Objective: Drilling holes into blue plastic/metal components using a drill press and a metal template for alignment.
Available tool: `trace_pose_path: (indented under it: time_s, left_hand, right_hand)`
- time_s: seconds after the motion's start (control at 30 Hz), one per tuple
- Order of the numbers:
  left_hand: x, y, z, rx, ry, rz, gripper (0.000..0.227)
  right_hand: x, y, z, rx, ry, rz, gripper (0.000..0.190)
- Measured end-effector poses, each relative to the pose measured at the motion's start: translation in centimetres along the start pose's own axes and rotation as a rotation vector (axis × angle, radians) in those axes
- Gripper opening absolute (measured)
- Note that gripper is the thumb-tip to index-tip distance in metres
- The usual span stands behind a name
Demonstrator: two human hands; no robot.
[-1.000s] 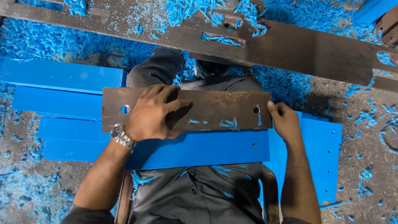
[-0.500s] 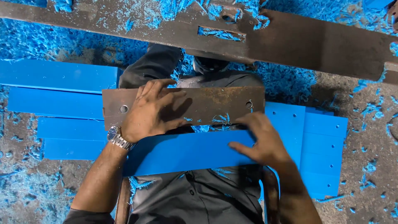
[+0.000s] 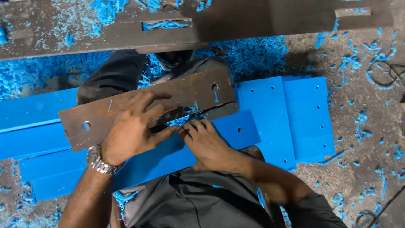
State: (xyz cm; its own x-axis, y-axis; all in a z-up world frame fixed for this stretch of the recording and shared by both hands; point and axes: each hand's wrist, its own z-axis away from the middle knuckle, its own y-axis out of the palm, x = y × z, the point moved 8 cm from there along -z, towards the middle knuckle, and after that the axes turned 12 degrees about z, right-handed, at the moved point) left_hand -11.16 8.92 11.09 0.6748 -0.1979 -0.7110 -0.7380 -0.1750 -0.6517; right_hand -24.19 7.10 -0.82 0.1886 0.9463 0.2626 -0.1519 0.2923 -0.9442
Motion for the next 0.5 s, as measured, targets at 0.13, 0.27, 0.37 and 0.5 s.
trace_pose_path:
  time_s: [0.13, 0.27, 0.37, 0.5]
  left_hand:
    - [-0.1, -0.3, -0.9, 0.016, -0.037, -0.014, 0.048]
    - [0.9, 0.5, -1.5, -0.048, -0.021, -0.077, 0.043]
    - [1.5, 2.9, -1.7, -0.072, -0.032, -0.044, 0.038]
    - [2.0, 7.5, -2.3, -0.015, -0.049, -0.045, 0.038]
  right_hand:
    - [-4.3, -1.3, 6.6, -0.061, 0.092, -0.026, 0.104]
    - [-11.4, -0.5, 16.8, -0.047, 0.474, -0.013, 0.120]
    - [-16.5, 1.5, 24.5, -0.136, 0.709, -0.041, 0.116]
    - [-23.7, 7.9, 32.8, -0.214, 1.025, -0.045, 0.113]
